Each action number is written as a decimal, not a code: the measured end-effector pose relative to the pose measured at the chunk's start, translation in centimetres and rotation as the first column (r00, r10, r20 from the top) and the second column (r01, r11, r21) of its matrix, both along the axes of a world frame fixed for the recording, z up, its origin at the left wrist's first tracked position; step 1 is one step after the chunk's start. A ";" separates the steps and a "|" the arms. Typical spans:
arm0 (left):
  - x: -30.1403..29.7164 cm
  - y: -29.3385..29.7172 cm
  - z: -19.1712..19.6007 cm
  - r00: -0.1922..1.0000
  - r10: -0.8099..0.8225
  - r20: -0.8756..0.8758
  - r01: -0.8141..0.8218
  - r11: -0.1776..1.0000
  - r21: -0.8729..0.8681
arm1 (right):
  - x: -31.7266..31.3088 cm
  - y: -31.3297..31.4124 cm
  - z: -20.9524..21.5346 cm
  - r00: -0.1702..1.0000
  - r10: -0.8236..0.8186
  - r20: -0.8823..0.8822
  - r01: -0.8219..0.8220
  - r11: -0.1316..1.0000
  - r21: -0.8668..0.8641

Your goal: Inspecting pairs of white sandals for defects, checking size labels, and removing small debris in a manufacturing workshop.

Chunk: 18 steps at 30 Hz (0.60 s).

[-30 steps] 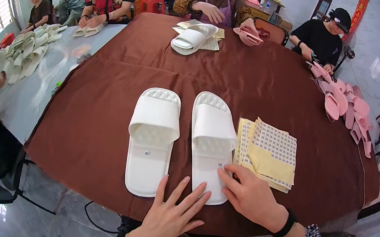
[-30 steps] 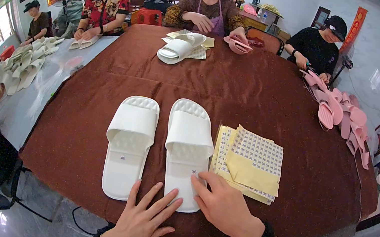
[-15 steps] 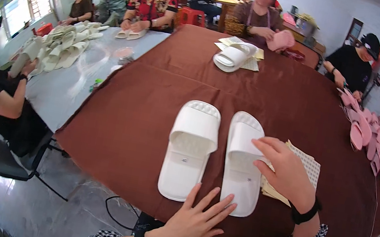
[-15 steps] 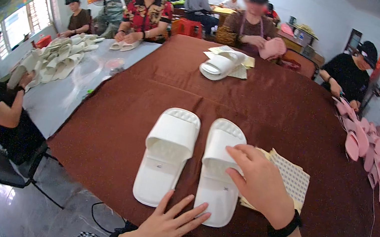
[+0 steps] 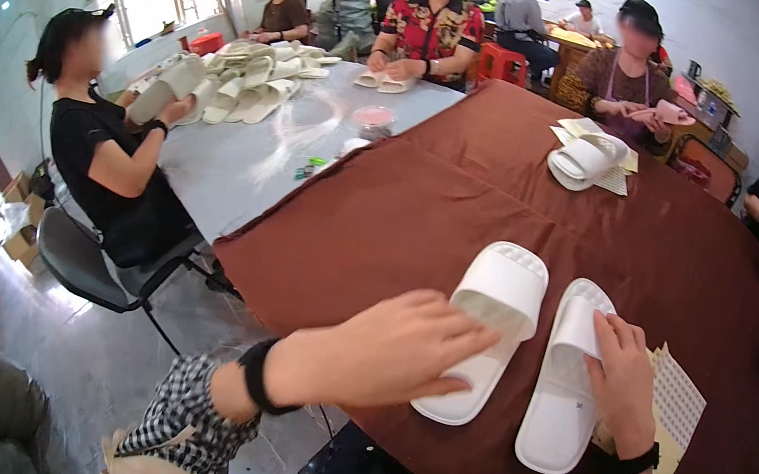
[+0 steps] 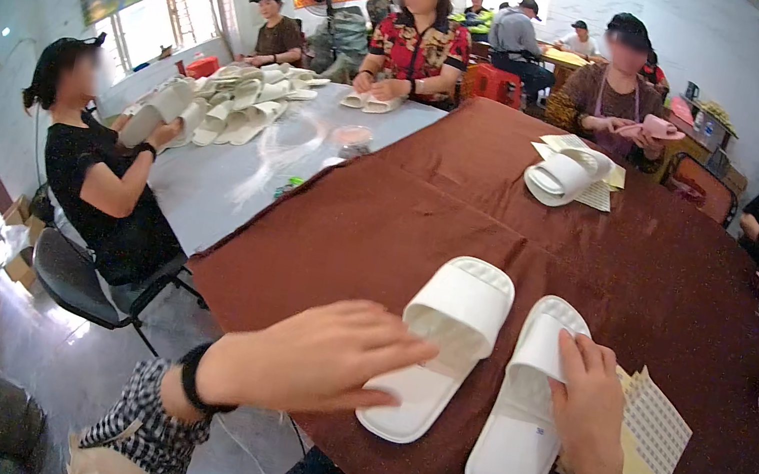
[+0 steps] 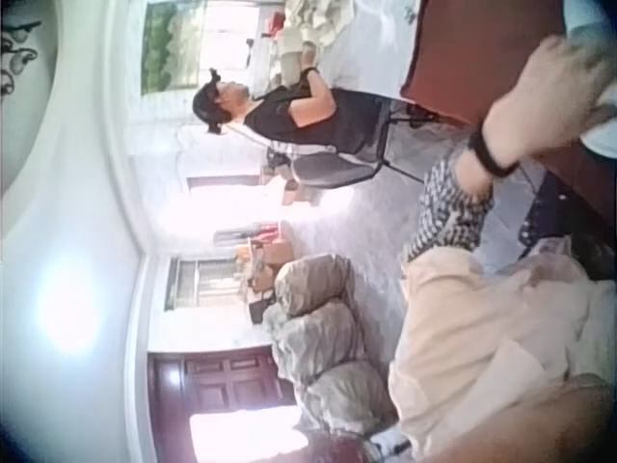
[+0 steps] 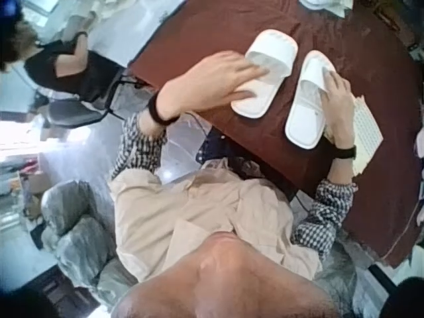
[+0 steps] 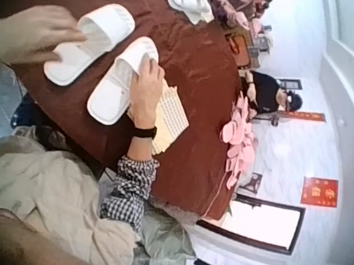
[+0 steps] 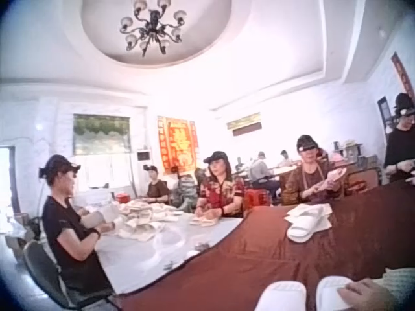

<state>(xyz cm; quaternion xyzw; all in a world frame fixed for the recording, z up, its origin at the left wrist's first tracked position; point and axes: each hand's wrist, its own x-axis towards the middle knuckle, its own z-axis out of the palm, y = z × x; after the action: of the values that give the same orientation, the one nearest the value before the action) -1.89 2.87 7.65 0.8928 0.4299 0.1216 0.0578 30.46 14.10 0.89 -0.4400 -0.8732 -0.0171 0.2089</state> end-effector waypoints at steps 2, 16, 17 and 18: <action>-0.4 3.3 -0.3 0.997 0.033 -0.069 -0.032 0.999 0.016 | -0.2 0.2 -0.5 1.000 0.012 -0.005 -0.012 1.000 0.004; 2.3 13.3 -6.1 0.979 0.165 -0.122 -0.173 0.983 -0.059 | -0.5 0.2 -1.6 0.995 -0.095 0.002 0.095 0.995 0.026; 2.0 13.6 -6.4 0.981 0.193 0.035 -0.191 0.980 -0.054 | -0.3 0.2 -1.5 0.994 -0.111 0.005 0.111 0.993 0.028; 1.4 13.7 -6.7 0.957 0.221 0.188 -0.215 0.975 -0.055 | -0.5 0.1 -1.5 0.995 -0.097 -0.010 0.097 0.995 0.032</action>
<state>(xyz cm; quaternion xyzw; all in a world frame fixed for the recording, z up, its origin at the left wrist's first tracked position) -0.54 16.58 0.93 0.8229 0.5200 0.2057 0.1007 29.99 14.16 -0.58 -0.4785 -0.8495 -0.0395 0.2186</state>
